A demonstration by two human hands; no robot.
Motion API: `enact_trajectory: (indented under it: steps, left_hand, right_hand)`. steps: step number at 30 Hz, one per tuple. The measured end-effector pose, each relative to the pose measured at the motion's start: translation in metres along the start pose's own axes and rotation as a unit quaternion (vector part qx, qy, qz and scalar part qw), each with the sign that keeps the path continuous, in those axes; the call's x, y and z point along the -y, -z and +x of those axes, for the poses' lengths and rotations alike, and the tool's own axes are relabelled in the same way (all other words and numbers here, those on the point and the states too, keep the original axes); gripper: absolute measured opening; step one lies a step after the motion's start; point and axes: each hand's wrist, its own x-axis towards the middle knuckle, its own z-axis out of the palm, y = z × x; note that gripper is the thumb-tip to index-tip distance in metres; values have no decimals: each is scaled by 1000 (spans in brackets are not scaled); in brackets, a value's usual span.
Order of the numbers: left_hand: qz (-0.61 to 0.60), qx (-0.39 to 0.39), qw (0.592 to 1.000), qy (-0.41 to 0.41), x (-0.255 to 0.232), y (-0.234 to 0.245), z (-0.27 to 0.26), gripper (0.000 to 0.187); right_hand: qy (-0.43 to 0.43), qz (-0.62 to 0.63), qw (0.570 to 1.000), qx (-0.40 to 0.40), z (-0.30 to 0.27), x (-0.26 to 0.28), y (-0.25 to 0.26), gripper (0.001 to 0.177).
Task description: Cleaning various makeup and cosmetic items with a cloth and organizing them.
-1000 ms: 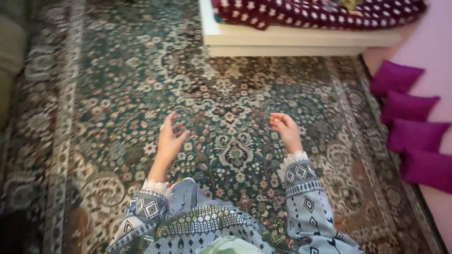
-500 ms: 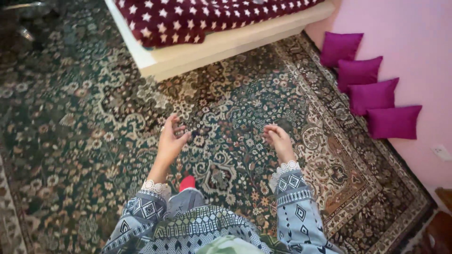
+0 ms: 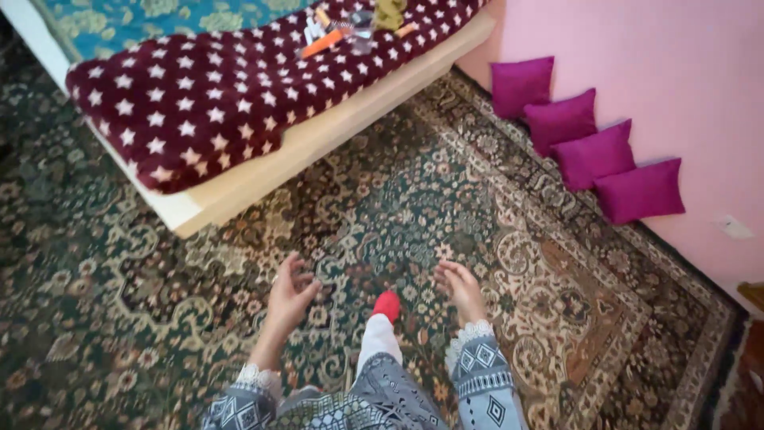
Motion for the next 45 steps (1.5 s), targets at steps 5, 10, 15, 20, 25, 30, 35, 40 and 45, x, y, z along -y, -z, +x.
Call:
enact_trajectory:
  steps: [5, 10, 15, 20, 25, 30, 35, 40, 45]
  left_hand:
    - [21, -17, 1000, 7, -14, -36, 112, 82]
    - [52, -54, 997, 9, -35, -95, 228, 76]
    - [18, -35, 999, 5, -69, -160, 296, 66]
    - [32, -4, 998, 59, -78, -197, 371, 54]
    - [22, -2, 994, 103, -87, -225, 480, 47]
    - [27, -1, 999, 32, -80, -242, 619, 39]
    - [5, 34, 999, 31, -135, -243, 730, 31]
    - [4, 44, 991, 123, -178, -256, 814, 33]
    - [-106, -17, 985, 133, -100, -275, 912, 37]
  right_hand:
    - [26, 30, 999, 37, 113, 67, 25, 31]
    - [40, 18, 998, 36, 208, 153, 40, 31]
    - [39, -27, 998, 37, 284, 191, 64, 33]
    - [0, -29, 999, 20, 358, 195, 87, 33]
    - [-25, -6, 999, 21, 461, 208, 93, 33]
    - [-48, -64, 996, 33, 588, 260, 67, 34]
    - [5, -136, 988, 68, 697, 349, 10, 36]
    - [38, -98, 990, 90, 786, 394, -28, 37]
    - [-26, -77, 993, 88, 915, 389, -36, 37]
